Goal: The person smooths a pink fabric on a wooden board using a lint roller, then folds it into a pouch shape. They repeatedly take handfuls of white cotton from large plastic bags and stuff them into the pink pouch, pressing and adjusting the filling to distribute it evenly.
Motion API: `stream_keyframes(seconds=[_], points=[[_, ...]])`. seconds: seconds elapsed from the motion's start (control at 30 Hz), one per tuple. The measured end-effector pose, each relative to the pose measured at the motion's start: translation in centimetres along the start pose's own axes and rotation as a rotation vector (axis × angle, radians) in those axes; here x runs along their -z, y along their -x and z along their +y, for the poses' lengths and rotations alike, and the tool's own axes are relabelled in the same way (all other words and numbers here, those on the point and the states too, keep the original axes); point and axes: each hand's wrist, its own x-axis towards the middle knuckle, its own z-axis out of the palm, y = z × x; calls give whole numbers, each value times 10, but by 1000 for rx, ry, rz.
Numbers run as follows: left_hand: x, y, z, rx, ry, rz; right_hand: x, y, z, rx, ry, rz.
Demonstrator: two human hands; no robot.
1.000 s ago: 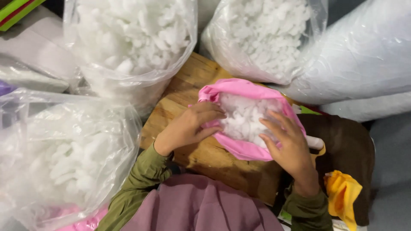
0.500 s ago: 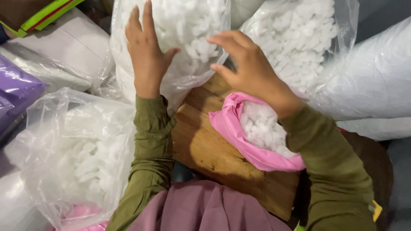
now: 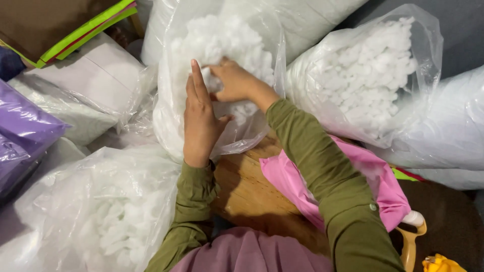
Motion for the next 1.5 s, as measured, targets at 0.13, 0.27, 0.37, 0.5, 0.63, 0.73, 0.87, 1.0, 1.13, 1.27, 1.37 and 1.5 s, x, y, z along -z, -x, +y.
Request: stream_keyframes(seconds=[0.13, 0.27, 0.37, 0.5, 0.63, 0.73, 0.87, 1.0, 1.13, 1.27, 1.37, 1.5], points=[[-7, 4, -4, 23, 28, -48, -21, 15, 2, 10, 128, -48], [2, 2, 10, 60, -147, -137, 13, 34, 1, 99, -10, 82], [-1, 8, 7, 77, -187, -110, 44, 52, -8, 233, -99, 278], [2, 16, 16, -81, -77, 98, 86, 85, -32, 341, -294, 526], [1, 24, 43, -112, -41, 124, 84, 108, -19, 337, -441, 653], [-1, 28, 61, -193, 139, 143, 78, 132, -13, 222, -573, 738], [-20, 38, 77, -304, 292, 112, 82, 168, -6, 249, -595, 828], [-53, 57, 91, -443, 388, 67, 84, 231, -3, 177, -512, 804], [-74, 85, 121, -371, 441, -12, 82, 304, -5, 119, -448, 792], [-105, 112, 138, -399, 660, -185, 76, 368, -15, 33, -346, 758], [-138, 121, 150, -481, 602, -305, 74, 401, -17, -30, -275, 734], [-195, 134, 137, -541, 707, -97, 73, 443, -16, -123, -172, 689]])
